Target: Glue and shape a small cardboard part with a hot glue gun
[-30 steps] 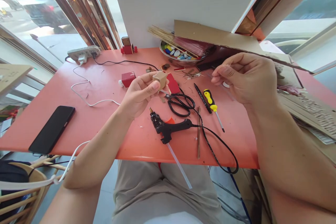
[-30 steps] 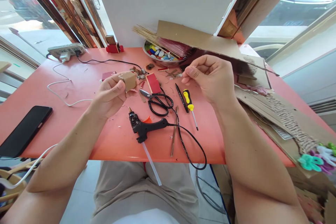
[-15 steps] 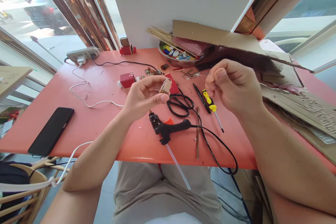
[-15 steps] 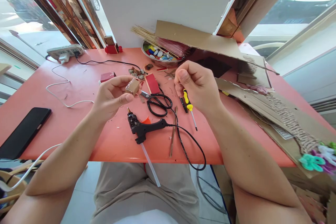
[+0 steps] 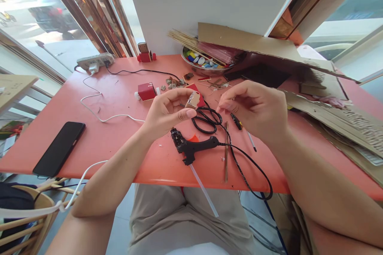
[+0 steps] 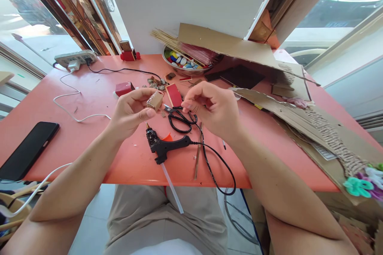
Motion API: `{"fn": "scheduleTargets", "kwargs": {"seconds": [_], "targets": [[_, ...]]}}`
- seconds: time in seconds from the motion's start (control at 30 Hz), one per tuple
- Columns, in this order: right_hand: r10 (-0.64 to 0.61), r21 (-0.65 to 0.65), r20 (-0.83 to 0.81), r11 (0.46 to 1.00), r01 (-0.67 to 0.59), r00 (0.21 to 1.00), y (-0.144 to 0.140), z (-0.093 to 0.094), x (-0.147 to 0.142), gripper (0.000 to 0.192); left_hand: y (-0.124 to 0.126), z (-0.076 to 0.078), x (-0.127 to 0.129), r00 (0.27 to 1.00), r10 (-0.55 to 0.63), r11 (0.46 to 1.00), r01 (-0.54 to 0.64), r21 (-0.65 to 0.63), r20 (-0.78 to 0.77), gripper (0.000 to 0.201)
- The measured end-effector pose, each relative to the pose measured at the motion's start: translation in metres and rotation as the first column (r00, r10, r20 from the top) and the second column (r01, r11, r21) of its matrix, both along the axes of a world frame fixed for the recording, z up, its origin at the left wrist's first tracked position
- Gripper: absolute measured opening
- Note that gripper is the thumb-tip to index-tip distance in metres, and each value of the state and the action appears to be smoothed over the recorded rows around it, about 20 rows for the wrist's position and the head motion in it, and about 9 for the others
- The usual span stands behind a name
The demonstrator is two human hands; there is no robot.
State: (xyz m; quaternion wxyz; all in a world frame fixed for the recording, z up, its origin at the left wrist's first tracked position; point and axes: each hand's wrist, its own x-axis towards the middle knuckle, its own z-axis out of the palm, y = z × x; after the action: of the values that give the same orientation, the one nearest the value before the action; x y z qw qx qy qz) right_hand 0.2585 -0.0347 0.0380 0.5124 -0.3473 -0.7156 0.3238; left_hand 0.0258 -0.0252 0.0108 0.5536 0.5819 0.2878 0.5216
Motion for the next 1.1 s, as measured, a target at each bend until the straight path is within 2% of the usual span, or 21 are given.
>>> {"fn": "scheduleTargets", "kwargs": {"seconds": [0.07,0.1,0.2,0.27,0.33,0.5,0.6,0.73,0.8,0.93,1.1], "targets": [[-0.041,0.185,0.086,0.982,0.025,0.995,-0.008,-0.001,-0.001,0.013,-0.001,0.000,0.000,0.999,-0.019,0.999,0.020,-0.034,0.035,0.052],[-0.069,0.302,0.140,0.953,0.023,0.988,-0.011,-0.002,-0.001,0.017,-0.002,0.000,0.001,0.998,-0.032,0.998,0.035,-0.051,0.052,0.052],[-0.178,0.621,0.237,0.784,-0.008,0.955,-0.014,-0.006,-0.002,0.025,-0.005,0.001,0.003,0.992,-0.088,0.988,0.097,-0.118,0.086,0.054],[-0.233,0.735,0.226,0.678,-0.009,0.946,-0.014,-0.009,-0.003,0.019,-0.008,0.002,0.006,0.988,-0.119,0.977,0.135,-0.166,0.102,0.057],[-0.265,0.792,0.218,0.610,-0.012,0.939,-0.014,-0.013,-0.004,0.020,-0.012,0.004,0.010,0.981,-0.147,0.967,0.170,-0.191,0.130,0.056],[-0.348,0.834,0.250,0.551,-0.018,0.903,-0.018,-0.021,-0.009,0.029,-0.023,0.009,0.020,0.947,-0.259,0.938,0.293,-0.184,0.189,0.044],[-0.375,0.860,0.223,0.510,-0.001,0.900,-0.018,-0.027,-0.015,0.029,-0.026,0.010,0.023,0.945,-0.273,0.925,0.310,-0.219,0.182,0.048],[-0.409,0.907,0.133,0.418,0.056,0.903,-0.014,-0.030,-0.022,0.025,-0.026,0.008,0.023,0.944,-0.279,0.920,0.316,-0.231,0.177,0.049],[-0.409,0.912,0.127,0.406,0.056,0.904,-0.014,-0.028,-0.022,0.026,-0.027,0.008,0.022,0.941,-0.281,0.917,0.320,-0.236,0.187,0.048],[-0.384,0.876,0.258,0.479,-0.047,0.887,-0.020,-0.020,-0.015,0.031,-0.027,0.007,0.020,0.934,-0.291,0.908,0.338,-0.249,0.207,0.044],[-0.359,0.857,0.284,0.510,-0.067,0.889,-0.024,-0.018,-0.011,0.033,-0.028,0.007,0.019,0.942,-0.286,0.914,0.323,-0.247,0.174,0.049]]}}
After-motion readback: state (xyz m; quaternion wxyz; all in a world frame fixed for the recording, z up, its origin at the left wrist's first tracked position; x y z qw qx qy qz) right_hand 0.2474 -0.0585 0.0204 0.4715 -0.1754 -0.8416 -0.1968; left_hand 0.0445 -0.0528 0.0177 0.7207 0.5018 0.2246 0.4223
